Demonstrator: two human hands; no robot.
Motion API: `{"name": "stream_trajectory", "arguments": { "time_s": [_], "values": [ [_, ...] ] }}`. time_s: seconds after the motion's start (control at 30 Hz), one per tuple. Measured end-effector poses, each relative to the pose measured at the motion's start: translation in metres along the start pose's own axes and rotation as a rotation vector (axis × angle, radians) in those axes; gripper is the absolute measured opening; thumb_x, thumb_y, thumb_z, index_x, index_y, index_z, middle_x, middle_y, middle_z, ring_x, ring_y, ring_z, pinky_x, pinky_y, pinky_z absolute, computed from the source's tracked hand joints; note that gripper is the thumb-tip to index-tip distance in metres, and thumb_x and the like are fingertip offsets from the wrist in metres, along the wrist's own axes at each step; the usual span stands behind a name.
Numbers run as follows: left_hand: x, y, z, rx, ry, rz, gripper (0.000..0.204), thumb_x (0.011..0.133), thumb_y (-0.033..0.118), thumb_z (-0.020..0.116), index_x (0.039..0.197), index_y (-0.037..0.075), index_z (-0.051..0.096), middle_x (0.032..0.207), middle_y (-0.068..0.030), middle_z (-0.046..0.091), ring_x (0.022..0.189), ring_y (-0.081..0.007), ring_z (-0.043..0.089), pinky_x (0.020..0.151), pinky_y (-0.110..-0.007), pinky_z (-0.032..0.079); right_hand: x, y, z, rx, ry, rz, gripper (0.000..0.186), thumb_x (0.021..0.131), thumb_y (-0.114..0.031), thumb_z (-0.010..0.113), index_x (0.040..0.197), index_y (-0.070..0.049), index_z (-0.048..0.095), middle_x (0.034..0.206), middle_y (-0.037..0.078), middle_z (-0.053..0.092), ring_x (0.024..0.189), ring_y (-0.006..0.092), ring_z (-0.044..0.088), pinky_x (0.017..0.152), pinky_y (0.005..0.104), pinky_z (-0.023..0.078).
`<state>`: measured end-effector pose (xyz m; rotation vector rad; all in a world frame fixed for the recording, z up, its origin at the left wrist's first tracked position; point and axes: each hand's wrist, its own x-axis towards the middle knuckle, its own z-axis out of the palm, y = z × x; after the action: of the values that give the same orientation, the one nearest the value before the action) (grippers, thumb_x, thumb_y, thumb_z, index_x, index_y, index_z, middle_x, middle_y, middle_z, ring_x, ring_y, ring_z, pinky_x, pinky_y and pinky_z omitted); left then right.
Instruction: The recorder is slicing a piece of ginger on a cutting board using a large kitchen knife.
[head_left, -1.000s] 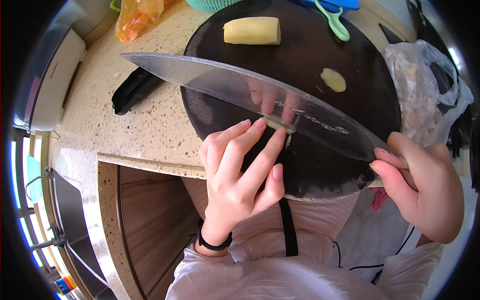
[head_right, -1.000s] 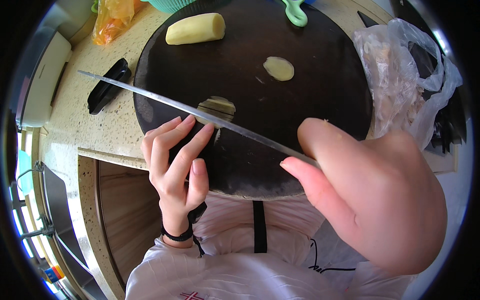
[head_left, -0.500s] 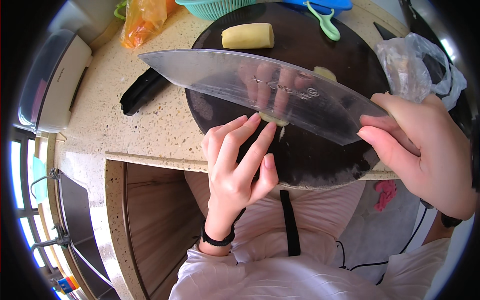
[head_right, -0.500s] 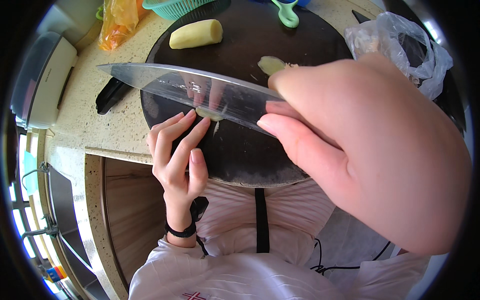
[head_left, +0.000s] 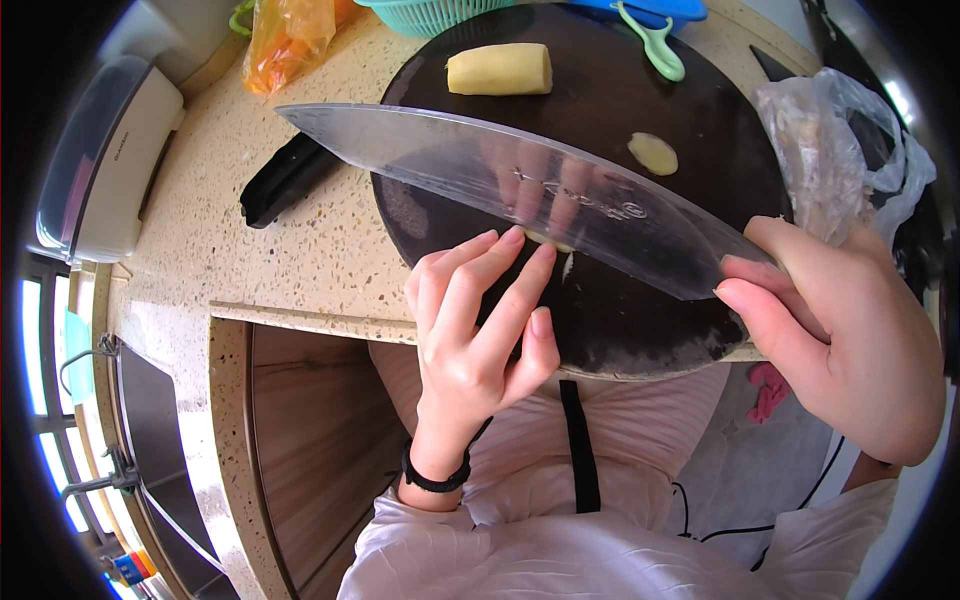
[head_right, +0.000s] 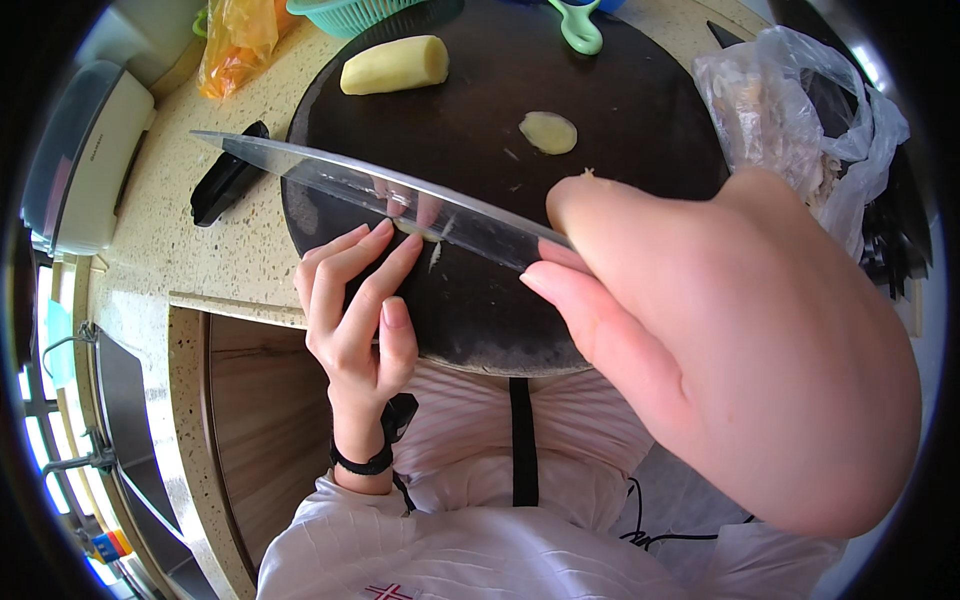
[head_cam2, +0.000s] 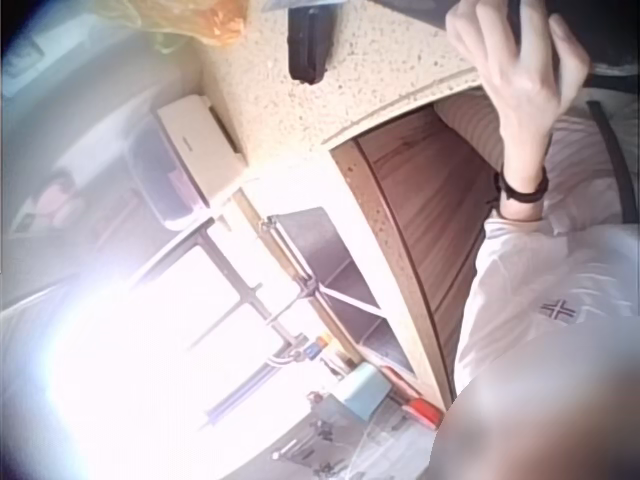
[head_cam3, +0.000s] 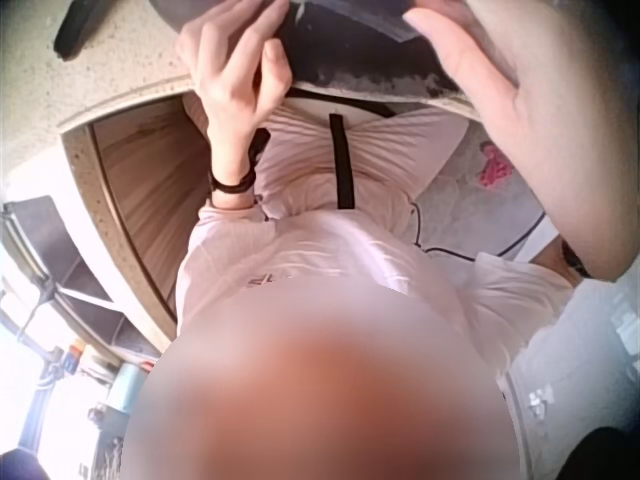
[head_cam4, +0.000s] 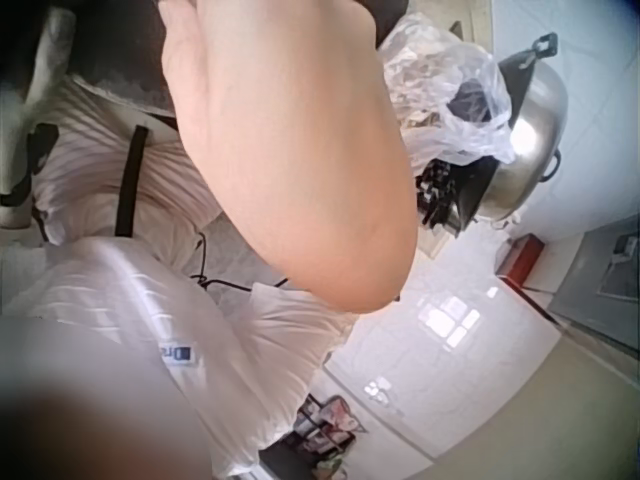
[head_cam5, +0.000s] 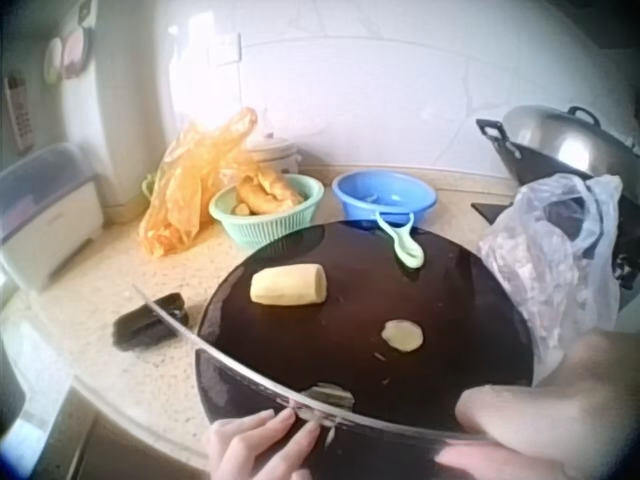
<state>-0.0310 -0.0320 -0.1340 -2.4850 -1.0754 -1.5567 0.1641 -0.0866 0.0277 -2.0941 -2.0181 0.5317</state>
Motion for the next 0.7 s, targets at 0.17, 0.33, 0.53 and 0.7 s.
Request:
{"name": "stream_trajectory", "arguments": {
  "time_s": [0.17, 0.33, 0.53, 0.7],
  "values": [
    [0.0, 0.0, 0.001, -0.004, 0.009, -0.003, 0.032, 0.072, 0.017, 0.058, 0.099, 0.004, 0.07, 0.103, -0.0127, 0.062, 0.093, -0.0266, 0.058, 0.083, -0.038, 0.041, 0.001, -0.006, -0.001, -0.185, -0.05, -0.183, 0.017, 0.086, -0.009, 0.064, 0.088, 0.005, 0.055, 0.057, 0.015, 0.058, 0.049, 0.0217, 0.06, 0.047, 0.0274, 0.043],
    [-0.001, 0.001, 0.0, -0.007, -0.001, -0.015, 0.033, 0.072, 0.017, 0.058, 0.1, 0.004, 0.07, 0.103, -0.0127, 0.062, 0.093, -0.0267, 0.058, 0.084, -0.038, 0.041, 0.003, -0.009, 0.004, -0.184, -0.024, -0.293, 0.016, 0.086, -0.008, 0.063, 0.084, 0.004, 0.053, 0.051, 0.013, 0.051, 0.041, 0.0241, 0.056, 0.043, 0.0289, 0.039],
    [-0.002, 0.001, 0.0, -0.002, -0.018, -0.029, 0.033, 0.072, 0.017, 0.058, 0.101, 0.004, 0.07, 0.105, -0.0124, 0.062, 0.095, -0.028, 0.058, 0.085, -0.039, 0.04, 0.004, -0.007, 0.0, -0.205, -0.073, -0.273, 0.016, 0.087, -0.01, 0.062, 0.084, 0.002, 0.053, 0.05, 0.013, 0.049, 0.039, 0.0236, 0.052, 0.041, 0.031, 0.036],
    [0.0, 0.004, -0.003, 0.004, -0.035, -0.042, 0.033, 0.073, 0.013, 0.058, 0.103, 0.005, 0.069, 0.106, -0.0114, 0.062, 0.097, -0.0283, 0.056, 0.087, -0.039, 0.039, 0.007, 0.006, 0.001, -0.122, 0.105, -0.385, 0.021, 0.087, -0.013, 0.063, 0.079, 0.003, 0.051, 0.05, 0.013, 0.046, 0.038, 0.0183, 0.044, 0.041, 0.0319, 0.03]
  ]
}}
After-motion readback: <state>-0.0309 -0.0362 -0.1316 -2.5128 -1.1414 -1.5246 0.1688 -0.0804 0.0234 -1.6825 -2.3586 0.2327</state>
